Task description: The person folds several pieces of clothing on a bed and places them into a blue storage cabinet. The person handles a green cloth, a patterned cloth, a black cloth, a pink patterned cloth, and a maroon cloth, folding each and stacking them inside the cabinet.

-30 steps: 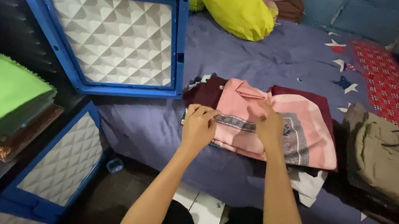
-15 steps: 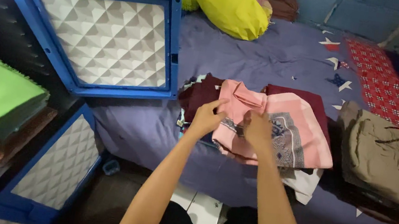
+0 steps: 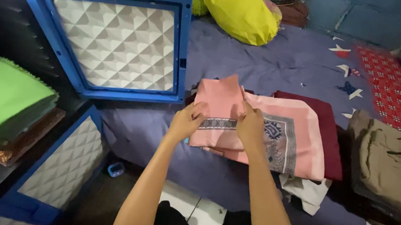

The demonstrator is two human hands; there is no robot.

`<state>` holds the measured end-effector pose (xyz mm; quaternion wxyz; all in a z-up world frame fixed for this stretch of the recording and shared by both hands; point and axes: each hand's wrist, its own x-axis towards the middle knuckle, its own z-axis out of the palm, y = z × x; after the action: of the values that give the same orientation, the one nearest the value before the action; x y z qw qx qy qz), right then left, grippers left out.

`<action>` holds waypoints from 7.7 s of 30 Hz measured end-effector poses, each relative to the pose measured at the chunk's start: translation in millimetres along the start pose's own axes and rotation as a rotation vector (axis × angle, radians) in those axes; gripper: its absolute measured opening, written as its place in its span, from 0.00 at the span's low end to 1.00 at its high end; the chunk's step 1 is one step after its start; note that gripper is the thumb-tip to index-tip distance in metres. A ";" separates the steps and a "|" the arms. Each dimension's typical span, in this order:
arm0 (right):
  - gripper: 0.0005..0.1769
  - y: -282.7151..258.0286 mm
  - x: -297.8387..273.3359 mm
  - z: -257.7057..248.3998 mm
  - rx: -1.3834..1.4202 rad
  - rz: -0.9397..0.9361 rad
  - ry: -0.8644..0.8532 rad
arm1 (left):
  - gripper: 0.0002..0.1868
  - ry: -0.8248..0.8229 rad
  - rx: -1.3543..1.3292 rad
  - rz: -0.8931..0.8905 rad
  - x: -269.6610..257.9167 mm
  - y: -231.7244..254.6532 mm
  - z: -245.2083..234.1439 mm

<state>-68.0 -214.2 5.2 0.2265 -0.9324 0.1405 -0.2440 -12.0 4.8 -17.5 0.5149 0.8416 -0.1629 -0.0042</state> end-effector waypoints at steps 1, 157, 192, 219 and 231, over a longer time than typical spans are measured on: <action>0.25 0.5 -1.6 -0.2 -0.001 0.002 -0.003 | 0.26 -0.002 0.000 -0.004 -5.1 1.9 -1.6; 0.29 14.9 -20.9 -22.2 -0.091 0.037 -0.189 | 0.20 0.650 0.766 0.526 16.8 26.5 89.9; 0.31 34.5 -4.6 -0.2 -0.097 0.022 -0.161 | 0.23 0.504 0.703 0.590 15.9 38.1 87.3; 0.13 -36.2 -37.6 -60.6 -0.073 -0.428 0.406 | 0.17 0.551 0.352 0.227 1.5 47.8 45.9; 0.16 4.9 -14.4 7.2 -0.125 -0.316 0.062 | 0.20 0.389 0.677 0.589 -2.5 66.3 57.2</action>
<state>-77.1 -210.5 -8.5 0.1224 -0.9473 0.0140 -0.2958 -42.3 -71.6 12.8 0.2123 0.8651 -0.2872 0.3524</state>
